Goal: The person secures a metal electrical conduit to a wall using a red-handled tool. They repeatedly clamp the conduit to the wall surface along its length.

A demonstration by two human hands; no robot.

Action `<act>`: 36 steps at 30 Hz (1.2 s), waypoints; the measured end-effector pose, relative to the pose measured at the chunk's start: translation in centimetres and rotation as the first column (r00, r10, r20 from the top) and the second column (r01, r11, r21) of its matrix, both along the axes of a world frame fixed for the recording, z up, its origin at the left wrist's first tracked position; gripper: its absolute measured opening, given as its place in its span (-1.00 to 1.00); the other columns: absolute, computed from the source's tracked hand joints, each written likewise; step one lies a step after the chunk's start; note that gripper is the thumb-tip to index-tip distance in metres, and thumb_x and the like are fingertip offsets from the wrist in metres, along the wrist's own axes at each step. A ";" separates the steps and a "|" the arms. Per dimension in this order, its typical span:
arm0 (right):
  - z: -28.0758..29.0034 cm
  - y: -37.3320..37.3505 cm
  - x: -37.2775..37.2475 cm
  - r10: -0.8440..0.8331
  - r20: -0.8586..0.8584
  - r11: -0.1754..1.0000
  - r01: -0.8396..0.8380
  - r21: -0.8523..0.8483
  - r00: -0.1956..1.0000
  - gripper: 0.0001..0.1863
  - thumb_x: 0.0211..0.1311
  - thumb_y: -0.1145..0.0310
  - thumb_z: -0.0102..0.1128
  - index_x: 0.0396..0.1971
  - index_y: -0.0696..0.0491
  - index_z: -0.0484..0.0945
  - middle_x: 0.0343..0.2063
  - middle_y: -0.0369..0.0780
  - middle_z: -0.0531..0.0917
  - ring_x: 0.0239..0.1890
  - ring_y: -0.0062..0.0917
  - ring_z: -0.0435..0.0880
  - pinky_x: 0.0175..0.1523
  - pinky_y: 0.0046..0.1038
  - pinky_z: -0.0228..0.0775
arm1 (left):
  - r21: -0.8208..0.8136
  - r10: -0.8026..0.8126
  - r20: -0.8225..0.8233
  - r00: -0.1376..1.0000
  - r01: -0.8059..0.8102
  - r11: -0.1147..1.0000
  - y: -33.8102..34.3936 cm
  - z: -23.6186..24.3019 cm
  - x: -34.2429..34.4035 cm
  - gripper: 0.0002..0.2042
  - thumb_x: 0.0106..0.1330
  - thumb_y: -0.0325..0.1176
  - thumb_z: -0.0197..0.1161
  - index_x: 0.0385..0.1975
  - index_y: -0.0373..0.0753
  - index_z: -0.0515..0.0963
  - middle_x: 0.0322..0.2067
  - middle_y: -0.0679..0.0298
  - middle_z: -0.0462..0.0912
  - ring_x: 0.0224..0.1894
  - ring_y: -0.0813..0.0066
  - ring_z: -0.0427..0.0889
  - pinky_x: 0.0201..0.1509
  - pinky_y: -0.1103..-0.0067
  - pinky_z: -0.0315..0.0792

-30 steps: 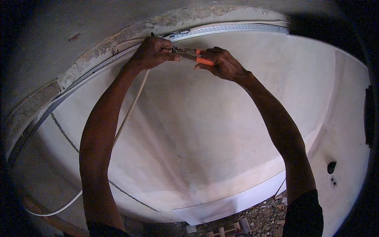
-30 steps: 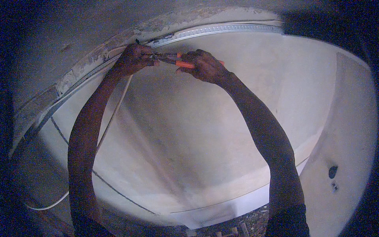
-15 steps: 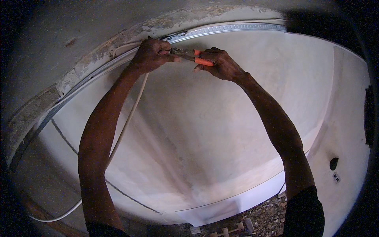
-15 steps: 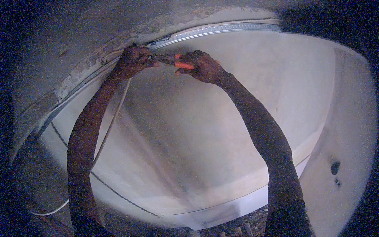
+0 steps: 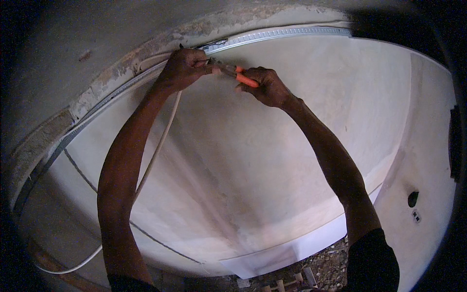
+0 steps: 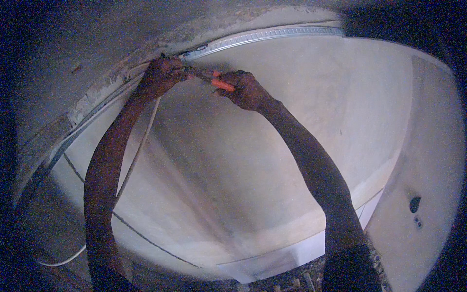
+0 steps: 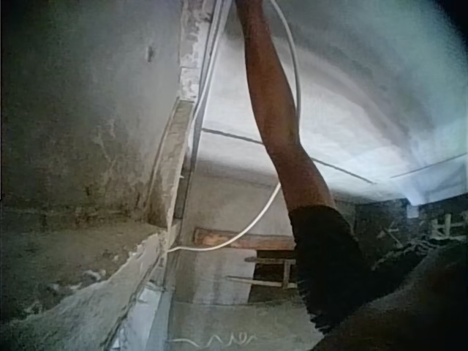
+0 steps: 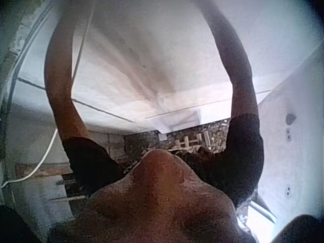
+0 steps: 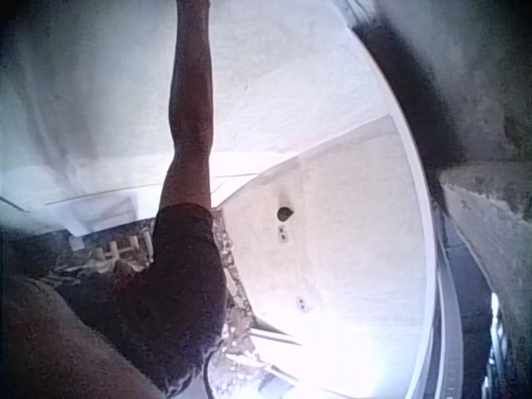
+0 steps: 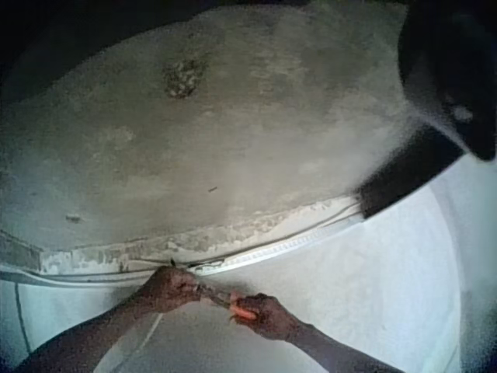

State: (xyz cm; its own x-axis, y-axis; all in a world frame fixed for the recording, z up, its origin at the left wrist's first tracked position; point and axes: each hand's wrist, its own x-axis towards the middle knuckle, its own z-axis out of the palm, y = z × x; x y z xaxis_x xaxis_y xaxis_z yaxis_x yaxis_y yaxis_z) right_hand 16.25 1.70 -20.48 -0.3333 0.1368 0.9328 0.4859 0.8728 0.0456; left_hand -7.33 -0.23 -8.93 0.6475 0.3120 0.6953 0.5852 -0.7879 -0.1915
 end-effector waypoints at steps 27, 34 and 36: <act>4.1 -5.1 2.5 -0.815 -0.044 0.437 0.663 0.608 0.577 -0.72 0.05 0.40 0.20 -0.17 -0.03 0.52 -0.12 -0.31 0.51 0.13 -0.35 0.30 0.14 -0.10 0.13 | 0.110 -0.017 0.158 0.987 0.000 0.994 -3.2 -0.5 -0.1 -0.88 0.25 -0.39 0.17 -0.31 -0.27 0.59 -0.51 0.20 0.60 -0.45 0.43 0.53 -0.30 0.50 0.39; 4.2 -5.0 2.6 -0.800 -0.103 0.399 0.653 0.644 0.591 -0.72 0.01 0.40 0.22 -0.20 -0.04 0.53 -0.16 -0.34 0.50 0.09 -0.36 0.32 0.06 -0.12 0.16 | 0.200 -0.064 0.106 0.992 0.041 0.979 -2.7 -0.4 -0.3 -0.88 0.27 -0.44 0.10 -0.32 -0.29 0.56 -0.46 0.17 0.63 -0.40 0.36 0.58 -0.25 0.48 0.41; 4.3 -5.2 2.6 -0.805 -0.112 0.385 0.657 0.649 0.582 -0.71 -0.01 0.39 0.24 -0.21 -0.05 0.53 -0.19 -0.35 0.50 0.06 -0.37 0.33 0.02 -0.14 0.16 | 0.186 -0.065 0.116 0.991 0.043 0.982 -2.8 -0.4 0.0 -0.87 0.27 -0.44 0.07 -0.33 -0.29 0.56 -0.45 0.17 0.63 -0.39 0.34 0.58 -0.24 0.47 0.42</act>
State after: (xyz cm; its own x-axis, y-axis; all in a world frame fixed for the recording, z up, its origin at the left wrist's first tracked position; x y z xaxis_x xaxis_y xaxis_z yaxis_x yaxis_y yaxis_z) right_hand 18.83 -3.54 -16.20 -0.5514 -0.0998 0.8282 0.8342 -0.0762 0.5462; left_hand -7.36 -3.06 -9.36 0.5676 0.1393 0.8114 0.5702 -0.7774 -0.2654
